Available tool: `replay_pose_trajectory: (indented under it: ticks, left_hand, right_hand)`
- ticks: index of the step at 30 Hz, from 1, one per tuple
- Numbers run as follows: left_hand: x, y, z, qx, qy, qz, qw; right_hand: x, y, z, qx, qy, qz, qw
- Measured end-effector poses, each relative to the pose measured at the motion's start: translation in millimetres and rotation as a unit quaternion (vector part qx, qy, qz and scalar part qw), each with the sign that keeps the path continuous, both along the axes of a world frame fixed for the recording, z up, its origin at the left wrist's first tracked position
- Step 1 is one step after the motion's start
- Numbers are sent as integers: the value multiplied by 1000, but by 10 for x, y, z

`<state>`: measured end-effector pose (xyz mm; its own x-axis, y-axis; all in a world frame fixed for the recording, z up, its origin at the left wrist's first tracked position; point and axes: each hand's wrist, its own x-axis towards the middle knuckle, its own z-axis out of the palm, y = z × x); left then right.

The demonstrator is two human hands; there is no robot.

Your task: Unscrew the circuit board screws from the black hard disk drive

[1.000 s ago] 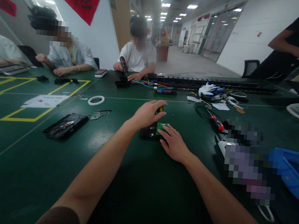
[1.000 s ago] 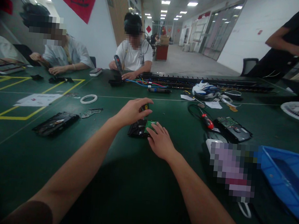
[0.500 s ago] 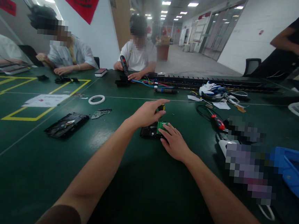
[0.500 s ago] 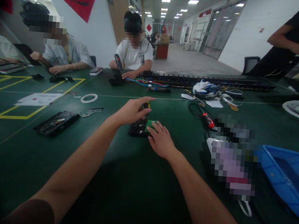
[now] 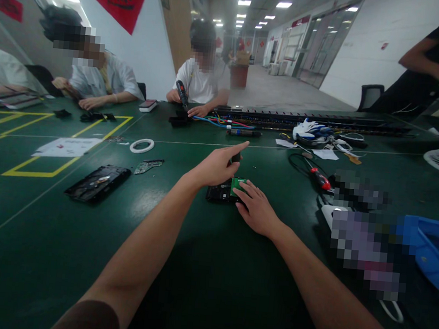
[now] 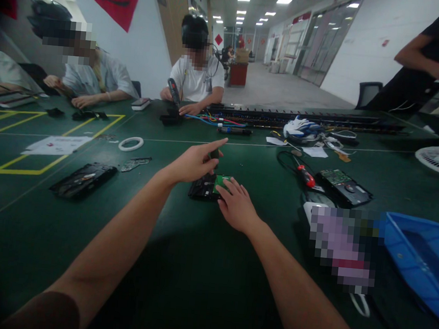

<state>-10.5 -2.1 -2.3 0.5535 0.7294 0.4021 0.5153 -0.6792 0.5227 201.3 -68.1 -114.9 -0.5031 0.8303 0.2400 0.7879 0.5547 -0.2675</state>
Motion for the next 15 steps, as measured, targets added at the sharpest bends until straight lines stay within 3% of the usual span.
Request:
replay_pose_trajectory:
  ticks: [4, 15]
  left_hand:
    - [-5, -17, 23, -27, 4, -7, 1000]
    - [11, -29, 62, 56, 46, 31, 997]
  right_hand:
    - [-4, 5, -7, 1, -6, -2, 1000]
    - [5, 11, -21, 4, 6, 1, 1000]
